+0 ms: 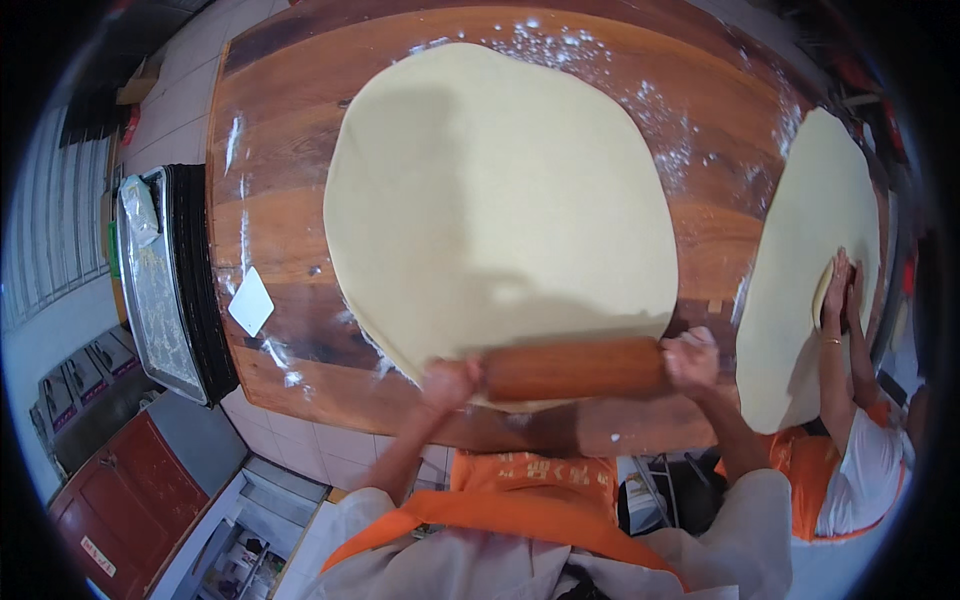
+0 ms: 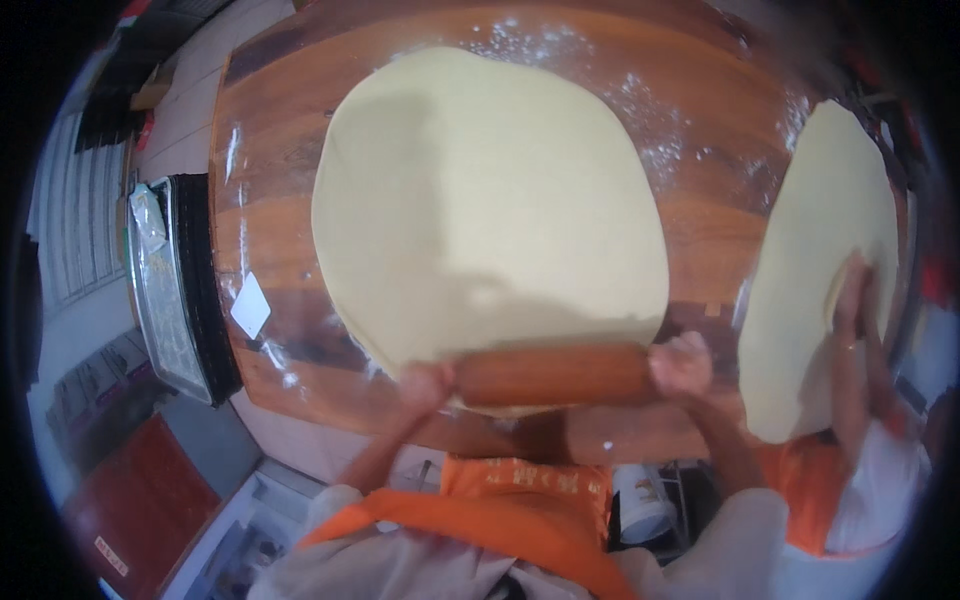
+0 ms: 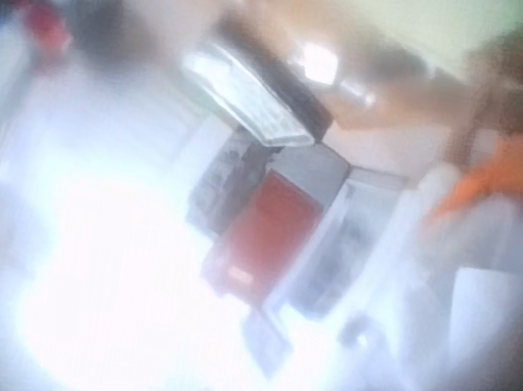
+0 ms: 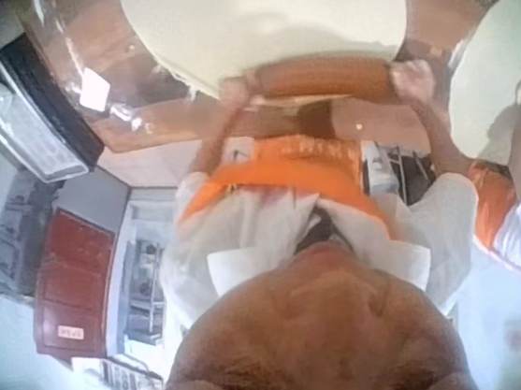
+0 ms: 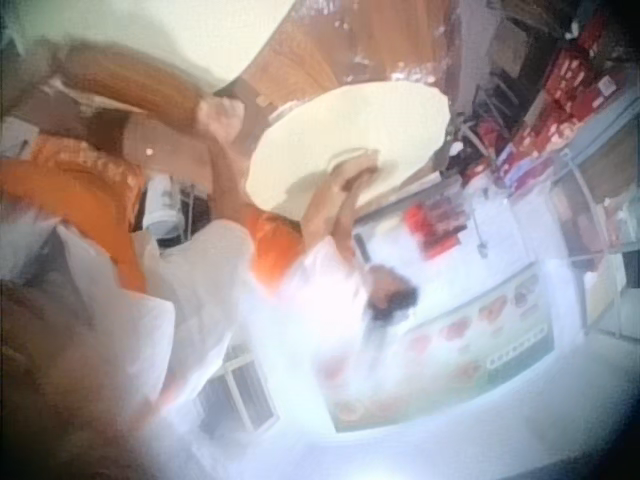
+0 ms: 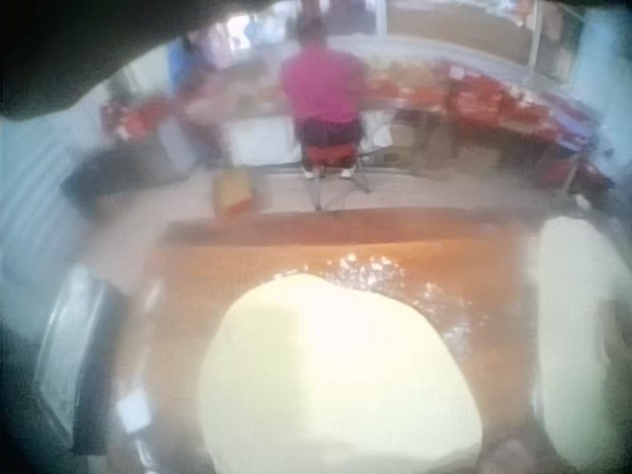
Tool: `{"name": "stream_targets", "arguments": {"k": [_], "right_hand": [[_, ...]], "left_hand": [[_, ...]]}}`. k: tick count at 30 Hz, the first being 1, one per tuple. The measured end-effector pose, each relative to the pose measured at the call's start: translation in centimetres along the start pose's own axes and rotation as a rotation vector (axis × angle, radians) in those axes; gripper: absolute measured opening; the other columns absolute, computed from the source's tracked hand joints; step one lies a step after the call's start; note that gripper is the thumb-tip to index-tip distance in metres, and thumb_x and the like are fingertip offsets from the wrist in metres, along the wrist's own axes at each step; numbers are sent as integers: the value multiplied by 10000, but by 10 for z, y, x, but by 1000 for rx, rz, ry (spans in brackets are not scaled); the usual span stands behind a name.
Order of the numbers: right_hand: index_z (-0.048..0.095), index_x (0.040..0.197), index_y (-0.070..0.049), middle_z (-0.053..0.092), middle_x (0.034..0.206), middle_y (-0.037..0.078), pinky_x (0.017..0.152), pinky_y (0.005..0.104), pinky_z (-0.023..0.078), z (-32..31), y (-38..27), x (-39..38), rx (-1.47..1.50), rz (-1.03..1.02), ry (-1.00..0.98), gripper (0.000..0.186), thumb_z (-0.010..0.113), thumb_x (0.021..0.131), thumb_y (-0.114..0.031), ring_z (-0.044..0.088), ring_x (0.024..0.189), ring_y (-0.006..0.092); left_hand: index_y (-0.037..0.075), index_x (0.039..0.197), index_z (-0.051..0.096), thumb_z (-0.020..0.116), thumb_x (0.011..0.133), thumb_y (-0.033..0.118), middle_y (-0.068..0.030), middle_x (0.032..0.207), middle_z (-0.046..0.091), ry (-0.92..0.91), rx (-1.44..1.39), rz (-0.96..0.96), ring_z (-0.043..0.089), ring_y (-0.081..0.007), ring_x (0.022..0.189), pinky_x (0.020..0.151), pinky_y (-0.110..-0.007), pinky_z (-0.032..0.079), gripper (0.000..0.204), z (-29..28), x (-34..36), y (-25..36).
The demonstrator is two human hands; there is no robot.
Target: The person kneads a large piece of dough by hand on a floured wooden table, rolls it out into a large thin circle using a rolling pin, cuts a hole in the center, stretches it into a large ring, and then cuts the ring into segments with a scraper.
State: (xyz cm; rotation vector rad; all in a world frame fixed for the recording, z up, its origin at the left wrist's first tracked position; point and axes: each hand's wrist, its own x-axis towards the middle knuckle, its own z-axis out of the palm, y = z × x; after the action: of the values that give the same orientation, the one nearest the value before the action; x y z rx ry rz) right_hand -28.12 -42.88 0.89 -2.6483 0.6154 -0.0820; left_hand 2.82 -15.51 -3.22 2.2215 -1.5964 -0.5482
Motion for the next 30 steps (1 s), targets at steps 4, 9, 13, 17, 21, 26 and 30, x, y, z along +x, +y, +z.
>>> {"name": "stream_targets", "arguments": {"k": [4,9,13,17,21,26,30], "right_hand": [[523,731,-138,560,603,57,651,414,452,56,6,102,-349,72,-22,68,563,778,-167,572,600,232],[569,796,-85,509,548,105,630,394,425,24,70,236,-366,-32,255,139,455,859,-133,534,530,275],[572,789,-135,541,572,104,569,401,439,13,107,325,-416,-59,406,153,462,878,-194,551,543,273],[588,830,-115,589,657,122,631,415,437,1,150,393,-514,-19,401,230,403,906,-229,578,635,294],[588,917,-96,620,766,135,655,372,453,-15,164,455,-737,88,274,285,324,943,-202,605,718,278],[545,810,-85,560,726,133,721,396,393,-17,146,398,-412,-34,250,270,332,927,-204,539,752,293],[529,723,-102,555,714,110,767,408,367,-33,169,298,-349,-75,174,268,376,891,-244,512,770,302]], "left_hand": [[119,436,457,542,784,159,-85,423,463,198,191,123,440,-270,345,398,-363,366,360,-48,90,-96],[114,410,442,533,789,150,-101,419,467,364,263,212,423,-279,334,385,-366,358,392,-71,239,-140],[116,397,455,524,809,195,-103,416,473,488,361,187,454,-285,343,384,-371,375,425,-82,321,-167],[110,428,525,475,843,273,-108,458,528,628,439,125,505,-301,384,406,-390,405,448,-96,389,-177],[105,501,602,412,876,332,-125,515,571,651,548,-4,523,-318,403,429,-427,417,477,-110,427,-183],[87,554,635,393,899,334,-170,518,562,422,438,-194,539,-326,414,412,-439,417,488,-54,309,-124],[80,532,608,387,900,306,-166,524,567,36,225,-363,551,-338,443,445,-457,433,484,12,202,6]]}}
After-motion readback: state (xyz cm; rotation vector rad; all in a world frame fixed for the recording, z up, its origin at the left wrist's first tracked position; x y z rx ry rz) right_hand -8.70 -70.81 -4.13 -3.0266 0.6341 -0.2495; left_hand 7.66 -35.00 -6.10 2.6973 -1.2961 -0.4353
